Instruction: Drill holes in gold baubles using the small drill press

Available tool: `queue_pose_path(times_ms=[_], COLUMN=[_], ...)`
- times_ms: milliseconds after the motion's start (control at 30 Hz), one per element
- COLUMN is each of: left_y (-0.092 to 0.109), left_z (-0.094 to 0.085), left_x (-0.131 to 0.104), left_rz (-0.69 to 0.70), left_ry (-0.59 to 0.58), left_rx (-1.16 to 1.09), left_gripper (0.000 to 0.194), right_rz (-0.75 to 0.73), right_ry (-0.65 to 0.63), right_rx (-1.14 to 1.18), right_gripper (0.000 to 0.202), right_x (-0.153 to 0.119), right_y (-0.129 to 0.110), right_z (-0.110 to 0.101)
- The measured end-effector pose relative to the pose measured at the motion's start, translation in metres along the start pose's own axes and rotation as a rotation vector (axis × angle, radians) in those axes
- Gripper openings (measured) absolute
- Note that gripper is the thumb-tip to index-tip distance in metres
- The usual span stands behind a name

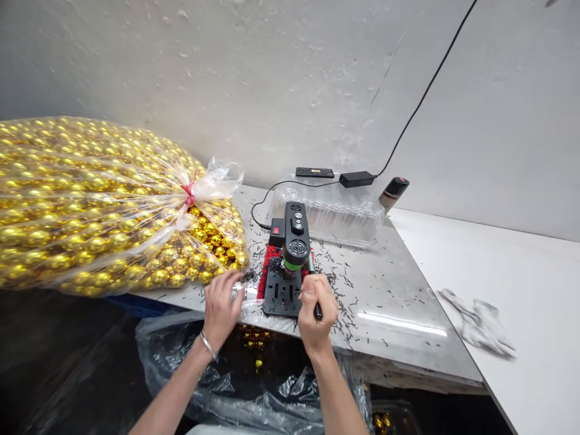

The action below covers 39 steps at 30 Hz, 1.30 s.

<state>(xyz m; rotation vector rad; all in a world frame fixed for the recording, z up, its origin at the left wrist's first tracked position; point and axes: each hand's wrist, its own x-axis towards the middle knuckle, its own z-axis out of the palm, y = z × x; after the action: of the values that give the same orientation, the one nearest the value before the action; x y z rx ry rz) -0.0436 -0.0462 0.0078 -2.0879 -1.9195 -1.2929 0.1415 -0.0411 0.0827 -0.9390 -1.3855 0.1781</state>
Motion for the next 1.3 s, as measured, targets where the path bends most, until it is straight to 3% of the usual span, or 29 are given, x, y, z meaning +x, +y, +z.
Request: queue_pose_path(times_ms=[100,167,267,367,533,667,800,933,1033,1200,1300], left_y=[-0.017,-0.023,-0.028,-0.031,-0.04,-0.04,-0.021,0.006,0.02,0.03,0.032], left_z=[0.008,0.016,0.023,0.016,-0.008,-0.011,-0.009,-0.007,0.005,0.042,0.056], left_x=[0.048,0.066,0.075,0.074,0.065,0.056,0.052,0.043,0.032,0.018,0.016], left_rz=[-0.045,-0.027,-0.008,-0.025,-0.296,-0.51,-0.737,-0.925,-0.88,-0.599,-0.388], left_ry=[-0.004,-0.029,-0.071,-0.092,-0.014,-0.036,-0.007,-0.112,-0.198,-0.34,-0.343], left_rx=[0.108,0.127,0.128,0.042,-0.36,-0.666,-1.095,-1.439,-1.386,-0.916,-0.614], left_gripper=[0.03,0.031,0.03,0.033,0.042,0.046,0.048,0.048,0.047,0.046,0.038], right_rz=[-0.014,-0.027,-0.049,-0.072,-0.085,-0.074,-0.081,-0.099,-0.101,-0.1,-0.104], right_ry=[-0.023,-0.03,-0.041,-0.05,-0.041,-0.028,-0.04,-0.055,-0.06,-0.072,-0.078], right_rx=[0.009,0.004,-0.004,-0.004,-0.011,-0.014,-0.021,-0.033,-0.044,-0.057,-0.062], right_gripper=[0.032,0.031,0.031,0.031,0.031,0.031,0.028,0.028,0.029,0.029,0.028], right_x=[0.001,0.001,0.0,-0.002,-0.003,-0.004,-0.005,-0.005,-0.003,-0.001,-0.001], right_y=[-0.001,0.0,0.002,0.003,0.004,0.005,0.007,0.007,0.004,0.001,0.001], right_z=[-0.001,-0.002,-0.003,-0.004,-0.003,-0.003,-0.003,-0.005,-0.005,-0.006,-0.006])
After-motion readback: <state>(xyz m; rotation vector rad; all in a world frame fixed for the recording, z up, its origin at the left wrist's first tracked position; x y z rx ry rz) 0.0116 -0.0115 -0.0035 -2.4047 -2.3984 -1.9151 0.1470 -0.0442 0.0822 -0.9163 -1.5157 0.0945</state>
